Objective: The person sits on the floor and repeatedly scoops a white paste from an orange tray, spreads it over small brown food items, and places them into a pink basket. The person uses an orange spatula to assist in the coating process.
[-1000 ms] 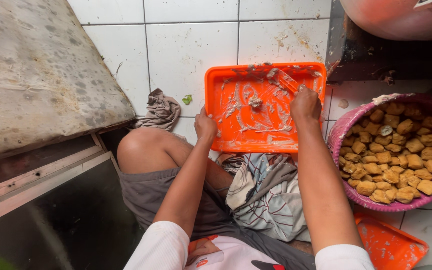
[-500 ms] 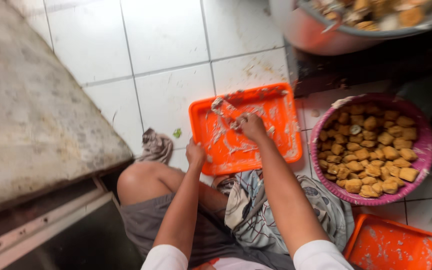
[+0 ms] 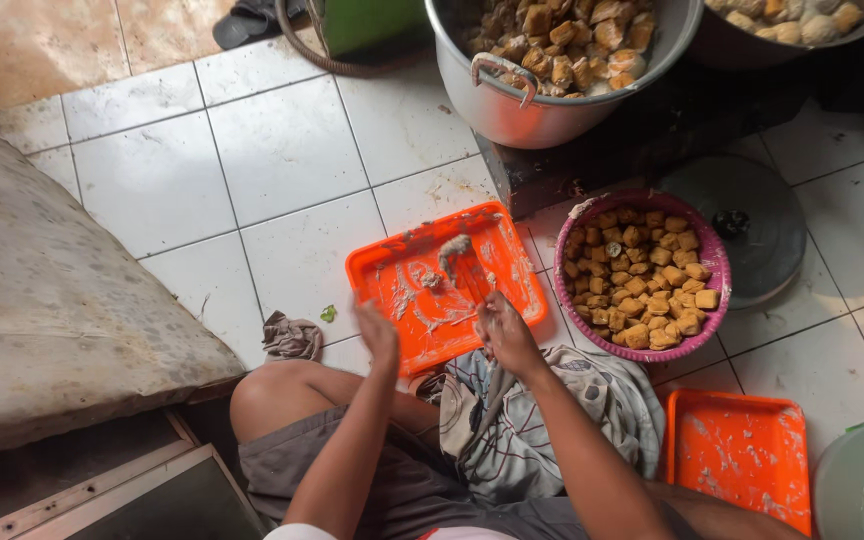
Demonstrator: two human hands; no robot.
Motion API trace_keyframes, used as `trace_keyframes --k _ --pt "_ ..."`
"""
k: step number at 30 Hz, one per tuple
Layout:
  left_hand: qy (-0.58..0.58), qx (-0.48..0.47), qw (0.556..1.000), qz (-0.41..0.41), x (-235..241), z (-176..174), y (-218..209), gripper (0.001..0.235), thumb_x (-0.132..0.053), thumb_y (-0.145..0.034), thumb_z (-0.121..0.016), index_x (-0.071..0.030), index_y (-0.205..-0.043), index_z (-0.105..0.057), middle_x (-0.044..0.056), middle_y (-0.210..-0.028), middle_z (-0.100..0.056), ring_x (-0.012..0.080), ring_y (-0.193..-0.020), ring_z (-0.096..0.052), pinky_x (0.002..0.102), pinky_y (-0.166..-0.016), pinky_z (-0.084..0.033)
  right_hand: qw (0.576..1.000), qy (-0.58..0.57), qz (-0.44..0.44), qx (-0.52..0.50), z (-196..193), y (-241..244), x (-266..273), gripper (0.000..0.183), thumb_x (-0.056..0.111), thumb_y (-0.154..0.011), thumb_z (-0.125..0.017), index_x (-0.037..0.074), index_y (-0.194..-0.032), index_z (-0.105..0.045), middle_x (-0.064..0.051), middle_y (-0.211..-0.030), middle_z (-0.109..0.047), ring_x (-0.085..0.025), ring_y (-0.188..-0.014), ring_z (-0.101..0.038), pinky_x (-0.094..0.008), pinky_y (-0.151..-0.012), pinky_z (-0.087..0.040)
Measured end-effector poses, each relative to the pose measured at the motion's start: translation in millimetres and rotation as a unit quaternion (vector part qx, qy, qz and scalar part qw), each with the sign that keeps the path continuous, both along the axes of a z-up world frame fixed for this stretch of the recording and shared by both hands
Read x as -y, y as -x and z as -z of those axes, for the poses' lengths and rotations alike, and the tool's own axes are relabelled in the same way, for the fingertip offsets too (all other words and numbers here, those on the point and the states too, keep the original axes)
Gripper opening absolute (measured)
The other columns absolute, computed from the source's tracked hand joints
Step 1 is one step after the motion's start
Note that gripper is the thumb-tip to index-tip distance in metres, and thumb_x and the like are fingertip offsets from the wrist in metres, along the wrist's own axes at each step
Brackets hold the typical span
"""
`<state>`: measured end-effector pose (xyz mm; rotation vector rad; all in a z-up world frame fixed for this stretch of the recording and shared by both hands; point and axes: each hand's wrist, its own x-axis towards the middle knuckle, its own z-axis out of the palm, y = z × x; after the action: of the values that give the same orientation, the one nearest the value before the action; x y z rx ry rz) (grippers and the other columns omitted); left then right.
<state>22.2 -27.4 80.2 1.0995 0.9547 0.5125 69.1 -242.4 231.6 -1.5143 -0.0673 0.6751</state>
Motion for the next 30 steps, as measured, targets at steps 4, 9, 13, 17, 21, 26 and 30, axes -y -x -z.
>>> trace_keyframes --k 4,9,13,17,21,26,30 --pt "0.048 -0.110 0.961 0.247 83 -93 8 0.067 -0.048 -0.118 -0.045 0.016 -0.133 -0.056 0.018 -0.106 -0.055 0.0201 -0.089 -0.046 0.038 -0.086 -0.044 0.983 0.086 0.046 0.153 -35 51 0 0.032 0.034 -0.094 -0.072 0.009 -0.107 -0.056 0.003 -0.082 -0.059 -0.004 -0.070 -0.050 -0.021 -0.063 -0.044" --pt "0.367 0.128 0.879 0.277 120 -179 50 0.050 -0.031 -0.105 -0.050 -0.013 -0.152 -0.051 0.009 -0.123 -0.064 0.0185 -0.108 -0.058 0.035 -0.100 -0.046 0.988 -0.008 0.109 0.106 -50 75 20 0.030 0.019 -0.091 -0.080 0.004 -0.104 -0.058 0.003 -0.084 -0.054 -0.004 -0.075 -0.048 -0.022 -0.067 -0.043" --pt "0.304 0.101 0.896 0.307 120 -201 67 0.050 -0.023 -0.101 -0.057 -0.010 -0.149 -0.050 0.008 -0.123 -0.065 0.0151 -0.116 -0.062 0.030 -0.099 -0.049 0.986 -0.057 0.115 0.103 -50 79 39 0.022 0.015 -0.095 -0.074 0.003 -0.105 -0.059 0.000 -0.093 -0.066 -0.004 -0.081 -0.060 -0.021 -0.072 -0.050" --pt "0.312 0.150 0.880 0.326 123 -203 75 0.051 -0.016 -0.099 -0.062 -0.008 -0.148 -0.049 0.007 -0.119 -0.064 0.0149 -0.114 -0.062 0.029 -0.099 -0.051 0.977 -0.135 0.160 0.049 -54 79 55 0.018 0.016 -0.096 -0.068 0.005 -0.107 -0.061 0.000 -0.088 -0.067 -0.003 -0.063 -0.049 -0.020 -0.054 -0.039" --pt "0.340 0.153 0.853 0.365 119 -200 77 0.046 -0.016 -0.100 -0.065 -0.008 -0.144 -0.053 0.003 -0.113 -0.061 0.0128 -0.112 -0.061 0.029 -0.098 -0.051 0.968 -0.187 0.164 0.002 -65 77 62 0.020 0.017 -0.094 -0.068 0.005 -0.109 -0.062 -0.001 -0.086 -0.065 -0.005 -0.059 -0.051 -0.021 -0.051 -0.040" --pt "0.241 0.086 0.867 0.428 122 -198 64 0.036 -0.030 -0.102 -0.063 0.000 -0.122 -0.065 0.005 -0.109 -0.069 0.0128 -0.102 -0.065 0.029 -0.093 -0.054 0.974 -0.147 0.169 0.038 -81 72 62 0.024 0.022 -0.097 -0.070 0.004 -0.110 -0.060 -0.001 -0.087 -0.064 -0.005 -0.063 -0.050 -0.022 -0.054 -0.039" --pt "0.186 0.104 0.905 0.369 108 -207 40 0.027 -0.029 -0.101 -0.065 -0.003 -0.101 -0.062 0.008 -0.100 -0.069 0.0151 -0.094 -0.070 0.035 -0.090 -0.061 0.986 -0.038 0.137 0.083 -97 74 68 0.032 0.031 -0.104 -0.053 0.003 -0.110 -0.066 -0.001 -0.082 -0.063 -0.008 -0.064 -0.052 -0.025 -0.060 -0.046"
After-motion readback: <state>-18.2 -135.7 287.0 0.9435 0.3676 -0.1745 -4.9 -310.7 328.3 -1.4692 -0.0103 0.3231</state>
